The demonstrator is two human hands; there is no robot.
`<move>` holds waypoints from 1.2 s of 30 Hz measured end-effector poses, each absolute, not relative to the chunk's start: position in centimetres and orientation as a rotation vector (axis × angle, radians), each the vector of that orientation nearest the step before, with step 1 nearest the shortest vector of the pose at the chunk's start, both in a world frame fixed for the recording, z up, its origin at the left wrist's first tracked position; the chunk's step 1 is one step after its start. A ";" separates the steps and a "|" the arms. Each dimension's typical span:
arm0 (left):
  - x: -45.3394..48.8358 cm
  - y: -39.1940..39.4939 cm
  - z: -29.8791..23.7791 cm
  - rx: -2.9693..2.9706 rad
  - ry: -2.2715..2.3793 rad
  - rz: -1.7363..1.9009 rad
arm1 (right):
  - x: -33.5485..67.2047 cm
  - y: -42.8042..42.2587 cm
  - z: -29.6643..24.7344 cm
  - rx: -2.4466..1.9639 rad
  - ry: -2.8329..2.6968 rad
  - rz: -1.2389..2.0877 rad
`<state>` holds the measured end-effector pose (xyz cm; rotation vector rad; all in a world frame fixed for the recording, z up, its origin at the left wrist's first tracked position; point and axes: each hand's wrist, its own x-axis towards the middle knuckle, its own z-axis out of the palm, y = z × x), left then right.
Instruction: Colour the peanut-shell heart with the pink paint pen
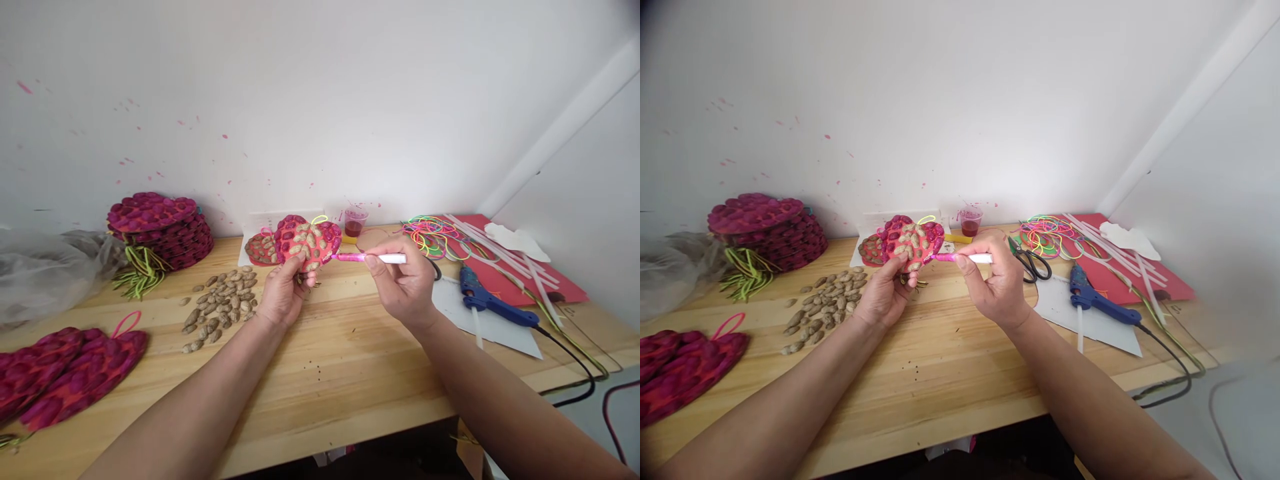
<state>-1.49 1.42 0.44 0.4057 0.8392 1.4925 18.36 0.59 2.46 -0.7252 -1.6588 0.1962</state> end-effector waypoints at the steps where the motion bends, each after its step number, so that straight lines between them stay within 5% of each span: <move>1: -1.5 1.4 0.4 0.412 0.845 1.495 | 18.3 0.6 2.5 -0.729 -1.675 0.162; 36: -1.4 1.7 -0.1 0.336 0.866 1.520 | 17.0 0.0 2.8 -0.604 -1.887 -0.182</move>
